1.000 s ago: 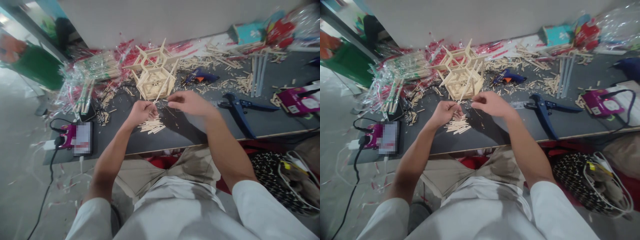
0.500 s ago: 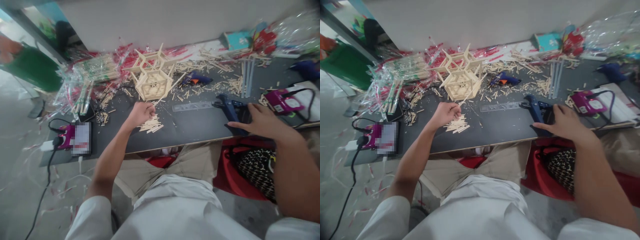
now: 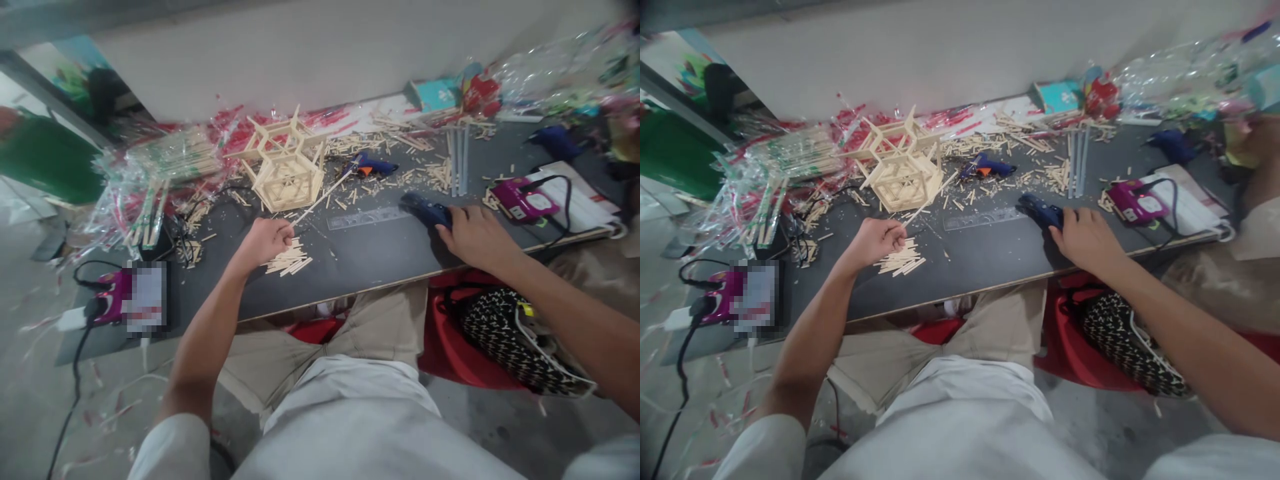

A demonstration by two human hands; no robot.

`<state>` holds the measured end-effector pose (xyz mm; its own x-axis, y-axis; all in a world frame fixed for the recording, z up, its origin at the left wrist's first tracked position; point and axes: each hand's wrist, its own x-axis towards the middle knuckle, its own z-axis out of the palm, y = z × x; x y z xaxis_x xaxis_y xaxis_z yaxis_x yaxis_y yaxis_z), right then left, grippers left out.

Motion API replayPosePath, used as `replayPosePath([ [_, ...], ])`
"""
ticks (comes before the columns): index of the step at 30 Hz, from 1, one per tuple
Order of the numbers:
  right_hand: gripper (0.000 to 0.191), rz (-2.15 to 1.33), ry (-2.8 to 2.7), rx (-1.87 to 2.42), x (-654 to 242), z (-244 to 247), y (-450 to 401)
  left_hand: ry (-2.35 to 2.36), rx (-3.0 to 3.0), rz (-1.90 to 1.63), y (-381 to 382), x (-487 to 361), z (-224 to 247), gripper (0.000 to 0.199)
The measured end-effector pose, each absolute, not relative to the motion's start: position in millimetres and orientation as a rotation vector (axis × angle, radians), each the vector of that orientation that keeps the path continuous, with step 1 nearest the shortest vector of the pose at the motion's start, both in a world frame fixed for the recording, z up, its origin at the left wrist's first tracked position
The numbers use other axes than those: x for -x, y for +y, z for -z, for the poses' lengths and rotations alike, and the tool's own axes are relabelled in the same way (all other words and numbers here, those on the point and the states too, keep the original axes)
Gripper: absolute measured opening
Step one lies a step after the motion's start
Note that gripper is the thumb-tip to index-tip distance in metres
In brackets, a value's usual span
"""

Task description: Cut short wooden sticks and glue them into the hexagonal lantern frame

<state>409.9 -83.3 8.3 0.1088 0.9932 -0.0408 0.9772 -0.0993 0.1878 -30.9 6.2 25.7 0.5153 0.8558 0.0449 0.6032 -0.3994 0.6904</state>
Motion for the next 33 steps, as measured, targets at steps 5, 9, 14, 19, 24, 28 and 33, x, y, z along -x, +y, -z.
replayPosePath([
  [5,0.047,0.534,1.836,-2.393,-379,-49,-78,1.21,-2.117,-0.409,7,31,-35,0.024],
  [9,0.038,1.057,1.981,-2.14,-338,-66,-77,1.253,-2.096,-0.328,6,25,-38,0.028],
  [14,0.026,1.207,2.079,-1.958,-284,-72,-68,1.27,-2.179,-0.255,3,15,-41,0.026],
  [19,0.028,1.373,2.158,-1.848,-246,-84,-60,1.336,-2.329,-0.107,-2,8,-54,0.023],
  [24,0.032,1.419,2.232,-1.872,-229,-82,-62,1.426,-2.379,-0.025,-7,-3,-64,0.033],
  [28,0.032,1.42,2.252,-1.898,-227,-80,-65,1.466,-2.406,-0.008,-9,-7,-70,0.028],
  [33,0.031,1.443,2.218,-1.939,-230,-79,-66,1.512,-2.437,0.025,-8,-9,-72,0.024],
])
